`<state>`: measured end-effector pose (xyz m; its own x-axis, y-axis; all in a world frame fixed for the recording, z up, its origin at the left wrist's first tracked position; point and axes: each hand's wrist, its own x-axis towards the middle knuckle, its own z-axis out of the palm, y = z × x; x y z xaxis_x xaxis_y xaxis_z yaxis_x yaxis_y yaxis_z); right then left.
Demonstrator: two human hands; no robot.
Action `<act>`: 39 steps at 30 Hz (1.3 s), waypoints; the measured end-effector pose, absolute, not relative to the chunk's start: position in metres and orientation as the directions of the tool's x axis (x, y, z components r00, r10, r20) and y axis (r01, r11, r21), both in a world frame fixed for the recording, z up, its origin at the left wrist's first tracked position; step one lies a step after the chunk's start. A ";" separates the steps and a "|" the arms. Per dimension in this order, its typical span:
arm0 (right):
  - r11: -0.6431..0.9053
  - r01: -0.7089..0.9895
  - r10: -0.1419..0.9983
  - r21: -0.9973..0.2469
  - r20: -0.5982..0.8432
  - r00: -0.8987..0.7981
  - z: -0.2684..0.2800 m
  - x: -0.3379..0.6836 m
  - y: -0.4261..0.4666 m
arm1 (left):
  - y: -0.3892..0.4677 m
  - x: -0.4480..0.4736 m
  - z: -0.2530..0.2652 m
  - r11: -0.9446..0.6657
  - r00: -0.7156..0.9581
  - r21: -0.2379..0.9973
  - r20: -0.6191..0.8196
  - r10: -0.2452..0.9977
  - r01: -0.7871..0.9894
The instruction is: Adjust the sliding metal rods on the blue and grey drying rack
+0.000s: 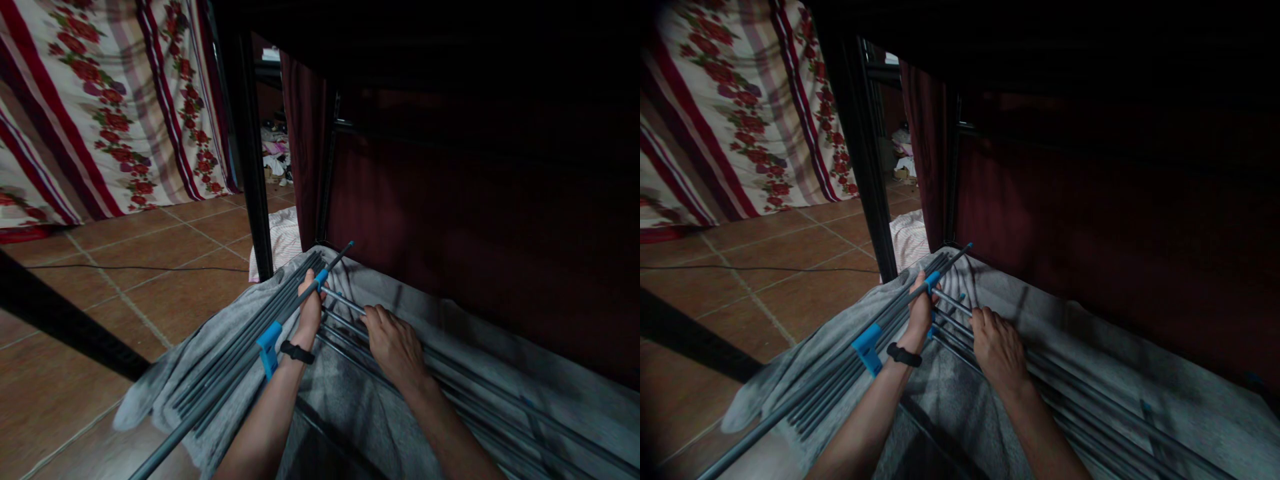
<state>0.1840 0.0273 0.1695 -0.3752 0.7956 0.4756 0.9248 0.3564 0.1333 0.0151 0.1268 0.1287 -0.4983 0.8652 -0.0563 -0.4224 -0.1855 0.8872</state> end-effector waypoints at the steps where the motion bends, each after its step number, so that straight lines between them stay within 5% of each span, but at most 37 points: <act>1: 0.356 0.925 0.801 0.131 0.467 -0.375 0.170 0.184 0.027 | 0.126 0.015 0.130 -0.185 -0.493 0.886 -0.056 0.868 -0.425; 24: 0.362 0.931 0.848 0.050 0.396 -0.351 0.177 0.186 0.026 | 0.128 0.015 0.126 -0.146 -0.492 0.891 -0.096 0.865 -0.430; 39: 0.341 0.938 0.932 -0.069 0.155 -0.327 0.202 0.185 0.032 | 0.130 0.013 0.121 -0.155 -0.486 0.906 -0.062 0.872 -0.393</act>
<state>0.1851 0.0323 0.2023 -0.3273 0.9320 0.1554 0.9376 0.3408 -0.0689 0.0132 0.1296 0.1207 -0.4862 0.8717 -0.0619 -0.3929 -0.1547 0.9065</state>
